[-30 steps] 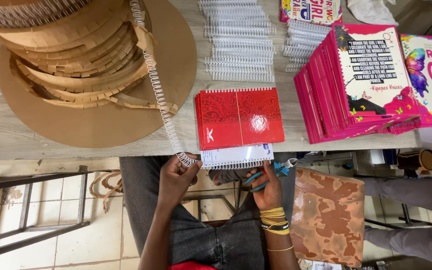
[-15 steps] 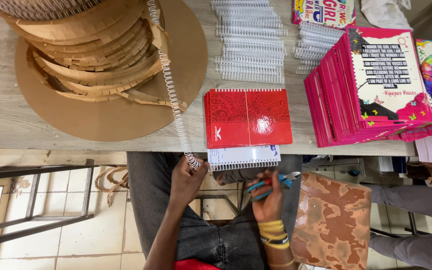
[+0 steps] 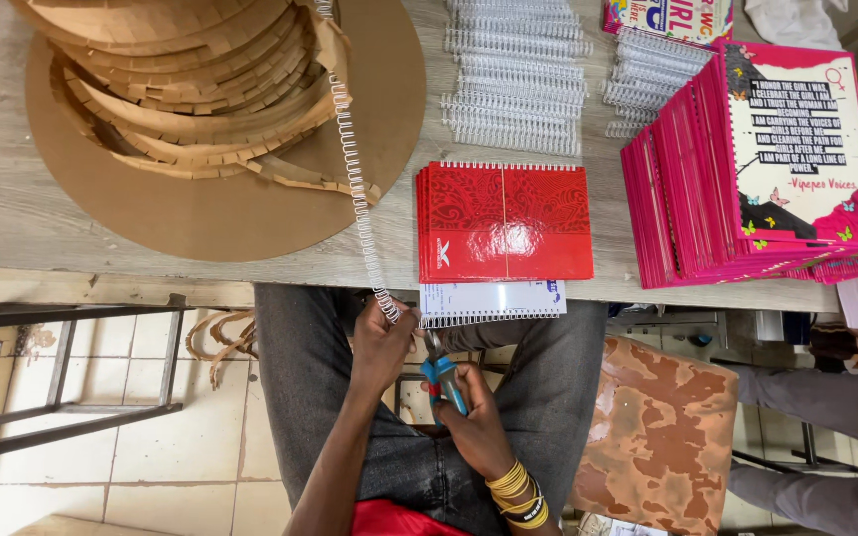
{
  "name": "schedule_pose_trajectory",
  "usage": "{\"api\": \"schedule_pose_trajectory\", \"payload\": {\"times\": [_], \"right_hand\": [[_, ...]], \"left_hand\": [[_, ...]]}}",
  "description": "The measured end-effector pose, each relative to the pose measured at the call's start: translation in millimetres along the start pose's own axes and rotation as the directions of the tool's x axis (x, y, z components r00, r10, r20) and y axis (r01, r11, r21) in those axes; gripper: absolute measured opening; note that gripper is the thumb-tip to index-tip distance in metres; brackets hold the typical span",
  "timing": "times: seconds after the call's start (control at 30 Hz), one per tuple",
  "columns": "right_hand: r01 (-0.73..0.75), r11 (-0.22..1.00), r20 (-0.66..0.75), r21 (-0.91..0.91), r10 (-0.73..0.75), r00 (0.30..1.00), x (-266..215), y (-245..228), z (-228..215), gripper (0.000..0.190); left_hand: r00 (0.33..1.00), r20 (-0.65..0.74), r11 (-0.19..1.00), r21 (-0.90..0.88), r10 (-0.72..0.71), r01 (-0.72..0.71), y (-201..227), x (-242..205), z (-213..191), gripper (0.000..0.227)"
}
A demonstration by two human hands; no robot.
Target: The person cuts a long white plastic spiral binding coil using blue-handled scissors. They hold the coil with their left hand and cut it into shorter segments with their right hand, placing the cut pieces on the table.
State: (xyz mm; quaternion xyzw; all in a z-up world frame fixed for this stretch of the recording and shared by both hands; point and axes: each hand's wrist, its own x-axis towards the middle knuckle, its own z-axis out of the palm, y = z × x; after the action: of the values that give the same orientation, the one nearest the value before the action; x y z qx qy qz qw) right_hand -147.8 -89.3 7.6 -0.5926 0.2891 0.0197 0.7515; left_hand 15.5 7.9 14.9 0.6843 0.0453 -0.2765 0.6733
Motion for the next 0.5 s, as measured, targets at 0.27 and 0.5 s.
{"api": "schedule_pose_trajectory", "payload": {"times": [0.27, 0.5], "right_hand": [[0.032, 0.997, -0.054, -0.07, -0.035, 0.998, 7, -8, 5, 0.025], [0.092, 0.991, -0.108, -0.098, -0.103, 0.989, 15, 8, 11, 0.024]], "left_hand": [[0.999, 0.022, 0.999, 0.004, 0.045, -0.045, -16, 9, -2, 0.009], [0.995, 0.052, 0.995, 0.045, 0.082, -0.085, -4, 1, -5, 0.01]]}}
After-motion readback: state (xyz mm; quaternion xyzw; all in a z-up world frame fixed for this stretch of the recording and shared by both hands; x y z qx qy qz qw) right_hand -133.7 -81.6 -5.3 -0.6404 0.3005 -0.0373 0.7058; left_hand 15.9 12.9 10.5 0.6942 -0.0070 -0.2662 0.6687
